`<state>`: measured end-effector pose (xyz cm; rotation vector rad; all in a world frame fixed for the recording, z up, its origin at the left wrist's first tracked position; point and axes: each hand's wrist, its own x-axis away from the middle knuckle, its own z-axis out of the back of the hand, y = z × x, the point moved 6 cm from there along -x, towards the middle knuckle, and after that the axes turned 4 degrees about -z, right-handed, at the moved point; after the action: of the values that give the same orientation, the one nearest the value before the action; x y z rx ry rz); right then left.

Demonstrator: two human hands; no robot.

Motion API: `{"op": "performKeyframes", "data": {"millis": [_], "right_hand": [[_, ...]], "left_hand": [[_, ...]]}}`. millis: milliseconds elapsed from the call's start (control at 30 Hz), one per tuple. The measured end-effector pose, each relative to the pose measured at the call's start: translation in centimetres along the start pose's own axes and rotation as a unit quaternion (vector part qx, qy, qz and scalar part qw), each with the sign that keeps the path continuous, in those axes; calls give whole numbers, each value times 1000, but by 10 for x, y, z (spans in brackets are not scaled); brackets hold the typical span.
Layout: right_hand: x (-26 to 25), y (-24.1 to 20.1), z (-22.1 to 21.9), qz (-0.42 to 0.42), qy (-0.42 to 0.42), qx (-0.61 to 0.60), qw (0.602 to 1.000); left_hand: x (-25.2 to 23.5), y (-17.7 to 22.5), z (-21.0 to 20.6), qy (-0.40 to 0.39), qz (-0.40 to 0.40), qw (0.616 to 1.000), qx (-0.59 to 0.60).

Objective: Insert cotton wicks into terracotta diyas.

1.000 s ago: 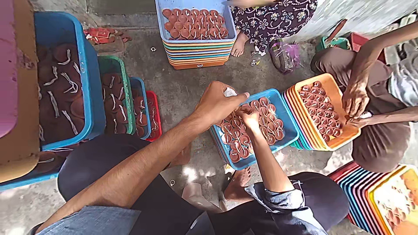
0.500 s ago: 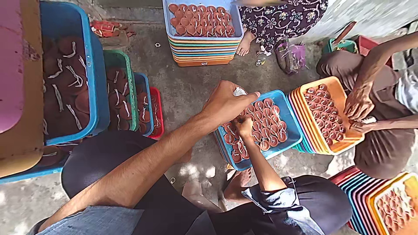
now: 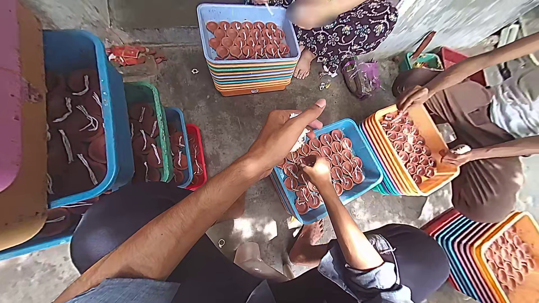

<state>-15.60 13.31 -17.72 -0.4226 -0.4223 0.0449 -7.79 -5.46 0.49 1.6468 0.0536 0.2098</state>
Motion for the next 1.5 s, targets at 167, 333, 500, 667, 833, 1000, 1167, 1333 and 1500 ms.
{"op": "performKeyframes", "data": {"millis": [167, 333, 500, 667, 833, 1000, 1167, 1333, 1500], "right_hand": [[57, -38, 84, 167, 65, -164, 970], [118, -65, 134, 283, -2, -404, 870], [132, -66, 129, 291, -29, -509, 809], [133, -64, 124, 297, -21, -546, 783], [136, -64, 125, 306, 6, -550, 777], [139, -66, 126, 325, 42, -531, 781], [140, -67, 126, 321, 56, -524, 787], [137, -65, 125, 320, 35, -546, 774], [130, -57, 129, 296, 44, -573, 763]], "left_hand": [[2, 5, -9, -27, -45, 997, 51], [14, 8, -21, -80, -100, 990, 59], [21, 6, -30, -127, -156, 979, 18], [21, 8, -36, -142, -204, 969, -13], [22, 11, -40, -153, -236, 959, -35], [24, 12, -39, -160, -257, 952, -52], [26, 13, -38, -155, -261, 951, -61], [23, 14, -35, -137, -232, 963, -24], [21, 3, -34, -152, -128, 979, 51]]}}
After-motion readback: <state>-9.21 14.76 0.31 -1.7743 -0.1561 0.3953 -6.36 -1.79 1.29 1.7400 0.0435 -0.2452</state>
